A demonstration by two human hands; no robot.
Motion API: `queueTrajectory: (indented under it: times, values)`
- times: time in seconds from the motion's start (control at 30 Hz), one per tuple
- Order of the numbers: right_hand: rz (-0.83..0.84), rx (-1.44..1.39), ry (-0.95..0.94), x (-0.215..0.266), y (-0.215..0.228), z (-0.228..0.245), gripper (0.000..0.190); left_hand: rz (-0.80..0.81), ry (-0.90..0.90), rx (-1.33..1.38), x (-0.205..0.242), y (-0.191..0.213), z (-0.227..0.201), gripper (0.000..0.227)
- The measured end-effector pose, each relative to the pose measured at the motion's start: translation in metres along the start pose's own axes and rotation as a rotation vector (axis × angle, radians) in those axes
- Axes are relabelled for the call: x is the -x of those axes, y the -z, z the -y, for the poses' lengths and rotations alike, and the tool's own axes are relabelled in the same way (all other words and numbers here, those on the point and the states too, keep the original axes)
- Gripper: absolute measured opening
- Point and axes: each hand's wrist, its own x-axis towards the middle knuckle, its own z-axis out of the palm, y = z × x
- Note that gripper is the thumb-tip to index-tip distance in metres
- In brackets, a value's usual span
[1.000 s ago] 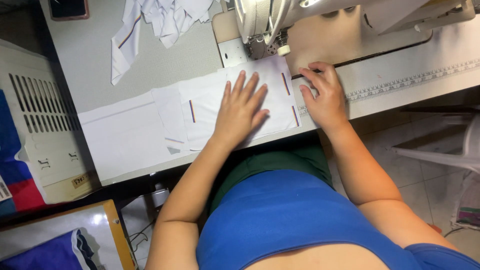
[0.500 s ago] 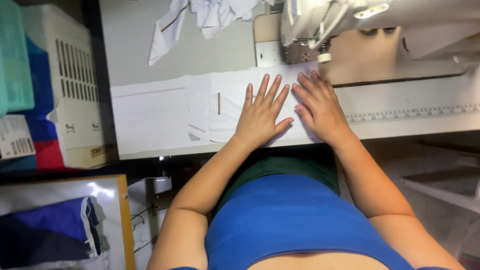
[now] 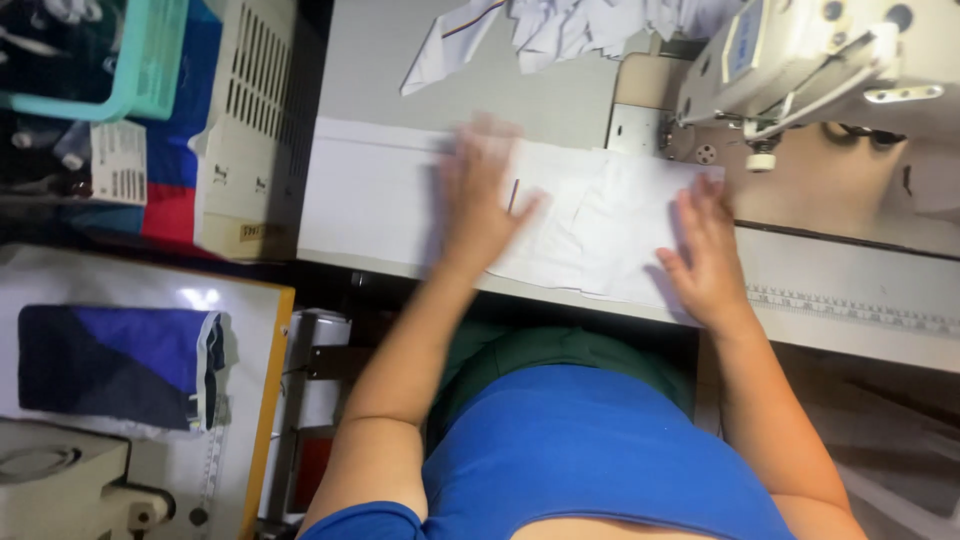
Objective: Folding and positioning small fabric pieces onto a larger fabric sheet at a sewing workstation
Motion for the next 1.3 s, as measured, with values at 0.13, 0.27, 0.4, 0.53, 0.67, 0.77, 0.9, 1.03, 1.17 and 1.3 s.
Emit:
queueTrajectory:
  times: [0.13, 0.27, 0.4, 0.53, 0.67, 0.77, 0.9, 1.03, 1.17, 1.3]
  values:
    - [-0.242, -0.386, 0.011, 0.002, 0.009, -0.005, 0.057, -0.434, 0.416, -0.034, 0.033, 0.029, 0.168, 0.051]
    - [-0.33, -0.51, 0.07, 0.003, 0.009, -0.003, 0.049, -0.025, 1.169, 0.734, 0.077, 0.025, 0.298, 0.094]
    - [-0.29, -0.531, 0.024, 0.004, 0.014, 0.006, 0.045, 0.037, 1.278, 1.077, 0.052, 0.067, 0.223, 0.066]
    - [-0.303, -0.502, 0.018, 0.007, 0.014, 0.007, 0.043, -0.005, 1.187, 1.082, 0.049, 0.057, 0.231, 0.05]
    - [-0.328, -0.554, 0.032, 0.005, 0.015, 0.008, 0.04, -0.365, 1.094, 1.175, 0.048, 0.045, 0.261, 0.039]
    - [-0.348, -0.748, -0.027, 0.012, 0.016, 0.011, 0.038, -0.628, 0.769, 1.075, 0.046, 0.094, 0.216, 0.043]
    - [-0.313, -1.003, -0.009, -0.002, 0.027, 0.049, 0.038, -0.524, 0.486, 1.002, 0.037, 0.152, 0.077, 0.041]
    - [0.031, -1.702, -0.093, -0.036, 0.0, 0.088, 0.06, -0.119, 0.03, 1.075, 0.025, 0.081, 0.008, 0.039]
    - [0.171, -1.836, -0.48, -0.061, -0.049, 0.082, 0.07, 0.133, -0.155, 0.973, 0.027, 0.066, -0.028, 0.032]
    - [-0.027, -1.772, -0.556, -0.064, -0.056, 0.088, 0.061, 0.045, 0.06, 0.809, 0.028, 0.066, 0.017, 0.037]
